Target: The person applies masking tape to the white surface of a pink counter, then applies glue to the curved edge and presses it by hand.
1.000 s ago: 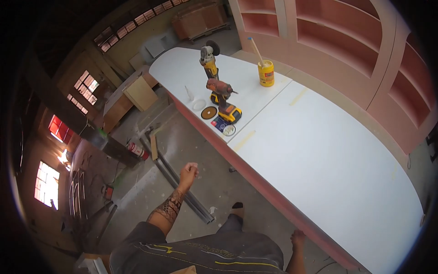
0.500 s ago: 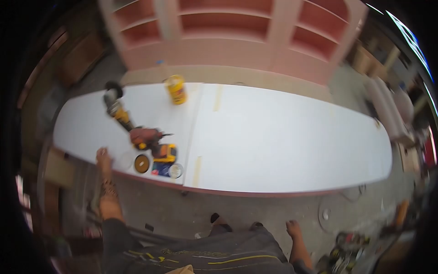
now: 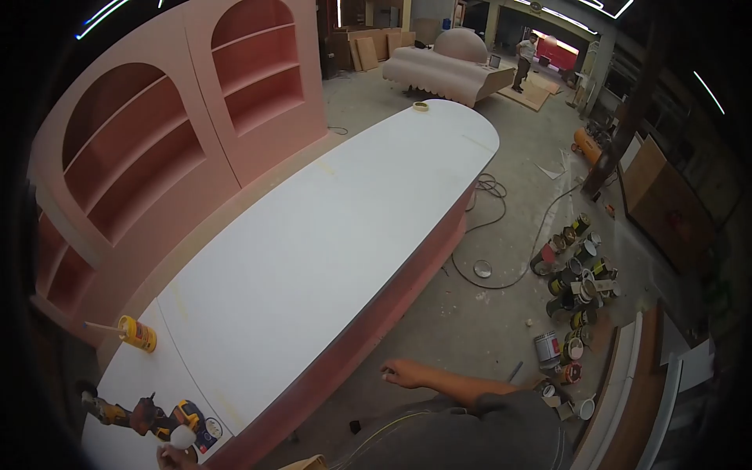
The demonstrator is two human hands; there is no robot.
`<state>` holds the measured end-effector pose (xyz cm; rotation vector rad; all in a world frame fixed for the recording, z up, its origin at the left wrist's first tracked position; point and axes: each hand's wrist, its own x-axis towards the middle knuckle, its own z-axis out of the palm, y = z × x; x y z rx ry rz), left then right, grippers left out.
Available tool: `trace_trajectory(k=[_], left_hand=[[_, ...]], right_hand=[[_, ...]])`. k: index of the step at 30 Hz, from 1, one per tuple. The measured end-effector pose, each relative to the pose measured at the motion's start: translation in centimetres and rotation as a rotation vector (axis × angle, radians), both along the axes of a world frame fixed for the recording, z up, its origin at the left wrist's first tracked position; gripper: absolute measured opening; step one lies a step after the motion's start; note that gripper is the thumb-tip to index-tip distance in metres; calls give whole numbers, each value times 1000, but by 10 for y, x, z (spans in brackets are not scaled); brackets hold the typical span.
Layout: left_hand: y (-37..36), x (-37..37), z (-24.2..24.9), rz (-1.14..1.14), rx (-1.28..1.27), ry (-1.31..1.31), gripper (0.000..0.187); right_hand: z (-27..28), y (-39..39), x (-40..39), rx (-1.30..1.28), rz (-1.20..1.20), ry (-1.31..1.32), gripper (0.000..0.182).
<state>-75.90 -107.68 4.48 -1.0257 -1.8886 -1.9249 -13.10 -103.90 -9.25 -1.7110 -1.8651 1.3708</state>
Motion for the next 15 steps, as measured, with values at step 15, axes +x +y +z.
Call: trace_trajectory(k=[15], left_hand=[[116, 746, 20, -1725, -644, -345, 13]], right_hand=[[109, -31, 305, 639, -435, 190, 54]])
